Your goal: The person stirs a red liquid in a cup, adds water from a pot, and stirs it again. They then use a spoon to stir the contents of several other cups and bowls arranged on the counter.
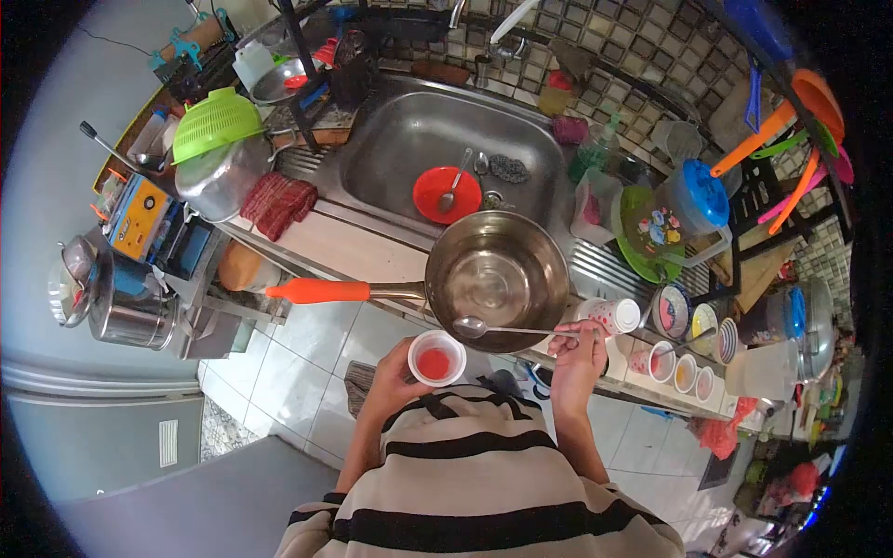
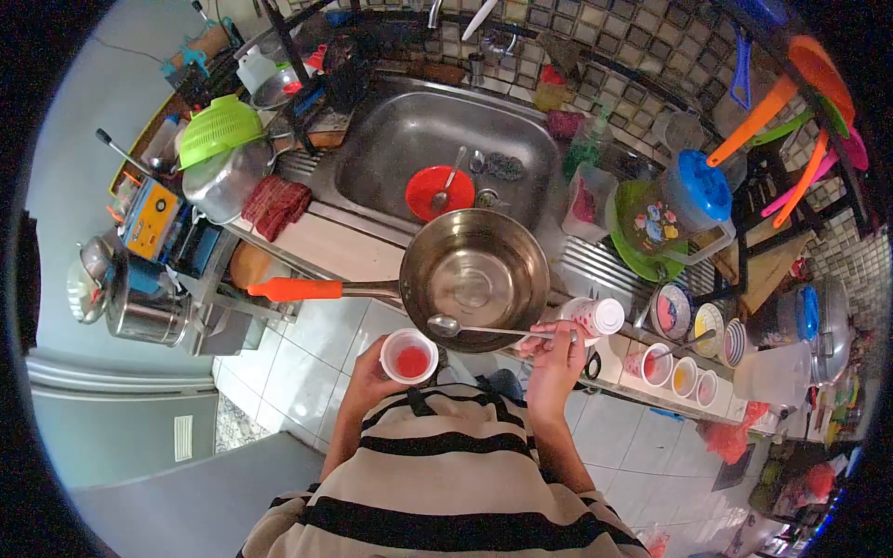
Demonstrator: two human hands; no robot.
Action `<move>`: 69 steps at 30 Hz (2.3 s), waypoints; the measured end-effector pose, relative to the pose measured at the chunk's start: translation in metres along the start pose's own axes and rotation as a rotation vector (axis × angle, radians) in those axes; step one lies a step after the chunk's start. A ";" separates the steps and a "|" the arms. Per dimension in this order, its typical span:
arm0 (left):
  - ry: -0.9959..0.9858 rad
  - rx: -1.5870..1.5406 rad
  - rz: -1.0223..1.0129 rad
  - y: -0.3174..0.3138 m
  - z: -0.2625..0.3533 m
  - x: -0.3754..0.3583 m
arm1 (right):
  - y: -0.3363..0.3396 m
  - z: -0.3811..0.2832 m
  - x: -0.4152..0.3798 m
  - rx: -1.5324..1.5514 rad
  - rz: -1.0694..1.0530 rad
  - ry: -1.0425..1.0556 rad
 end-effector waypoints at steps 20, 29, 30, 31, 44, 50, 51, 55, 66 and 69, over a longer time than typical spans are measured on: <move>-0.020 -0.009 0.017 -0.004 0.004 -0.002 | -0.027 -0.043 -0.017 -0.247 -0.301 0.307; -0.008 0.051 -0.007 -0.001 -0.001 -0.004 | 0.000 -0.008 0.005 -0.413 -0.117 0.142; -0.008 0.052 -0.008 -0.002 0.000 -0.004 | 0.000 -0.005 0.005 -0.412 -0.116 0.142; -0.002 0.035 0.002 -0.003 0.001 -0.005 | 0.001 0.001 0.005 -0.338 -0.110 0.101; -0.011 -0.034 0.008 -0.004 0.004 -0.009 | -0.009 -0.019 -0.006 -0.007 -0.081 0.053; 0.004 0.054 -0.020 -0.006 0.003 -0.008 | -0.042 -0.041 -0.031 -0.248 -0.338 0.183; 0.005 0.054 -0.022 -0.007 0.004 -0.009 | -0.042 -0.040 -0.033 -0.258 -0.391 0.235; -0.011 -0.018 -0.019 -0.007 0.004 -0.010 | -0.032 -0.037 -0.028 -0.203 -0.402 0.251; -0.014 -0.010 -0.008 -0.004 0.002 -0.014 | 0.002 -0.008 -0.002 -0.353 -0.027 0.211; -0.001 -0.039 -0.012 -0.004 0.002 -0.014 | 0.009 0.007 0.003 -0.186 -0.046 0.092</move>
Point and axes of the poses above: each hand's wrist, its own x-axis towards the middle knuckle, its own y-axis out of the back of the hand, z = x × y, the point moved 5 cm from there along x, towards the middle knuckle, and after that the axes turned 9 degrees about -z, right-handed, at the moved point
